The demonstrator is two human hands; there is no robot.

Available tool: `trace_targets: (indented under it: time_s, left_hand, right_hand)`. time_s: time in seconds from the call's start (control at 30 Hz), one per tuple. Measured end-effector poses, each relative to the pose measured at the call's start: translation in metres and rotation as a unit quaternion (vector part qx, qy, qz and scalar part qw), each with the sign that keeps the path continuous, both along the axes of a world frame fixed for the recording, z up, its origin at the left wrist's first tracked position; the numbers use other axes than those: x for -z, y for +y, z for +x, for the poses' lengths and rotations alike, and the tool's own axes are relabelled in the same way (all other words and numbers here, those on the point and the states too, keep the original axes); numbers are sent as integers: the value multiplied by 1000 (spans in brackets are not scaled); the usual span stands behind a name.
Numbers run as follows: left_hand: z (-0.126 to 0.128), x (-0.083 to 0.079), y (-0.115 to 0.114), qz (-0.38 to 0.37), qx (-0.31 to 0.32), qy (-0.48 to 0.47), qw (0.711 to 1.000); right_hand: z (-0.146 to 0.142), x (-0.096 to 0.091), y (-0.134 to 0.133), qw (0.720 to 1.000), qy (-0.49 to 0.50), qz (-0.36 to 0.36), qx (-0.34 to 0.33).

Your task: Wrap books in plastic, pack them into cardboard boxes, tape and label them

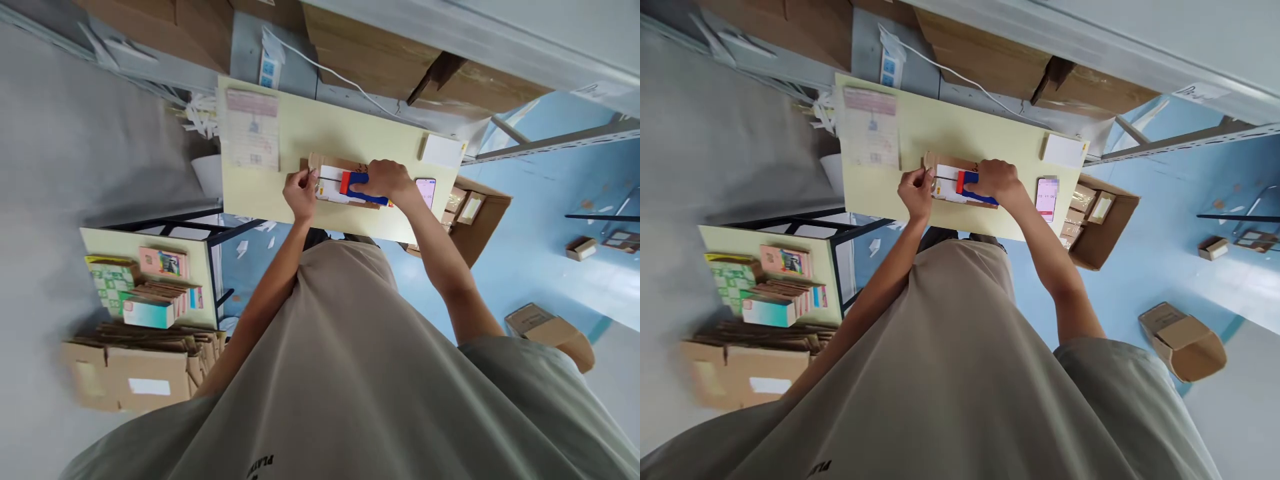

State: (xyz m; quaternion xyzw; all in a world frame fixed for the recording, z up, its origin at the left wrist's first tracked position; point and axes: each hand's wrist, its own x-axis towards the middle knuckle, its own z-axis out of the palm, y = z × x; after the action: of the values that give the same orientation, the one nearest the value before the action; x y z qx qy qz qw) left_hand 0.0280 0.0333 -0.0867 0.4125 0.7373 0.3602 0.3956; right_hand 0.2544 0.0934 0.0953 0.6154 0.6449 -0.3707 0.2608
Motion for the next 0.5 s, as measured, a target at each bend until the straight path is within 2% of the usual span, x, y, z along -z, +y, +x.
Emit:
trace_targets:
  time_s: [0.1,0.2,0.33,0.5]
  left_hand:
    - [4,-3,-1,21,-17,18,999]
    - [8,-13,-1,28,-41,45,998]
    - [11,-21,-1,28,-32,56,998]
    - [12,-17,-1,38,-17,73,996]
  right_hand:
    - [1,-3,1,1000,28,-1,3]
    - [18,-9,-3,999,53,6,4]
    - [76,-25,-21,999,49,16,9]
    - [158,-43,-49,1000,17,-20,18]
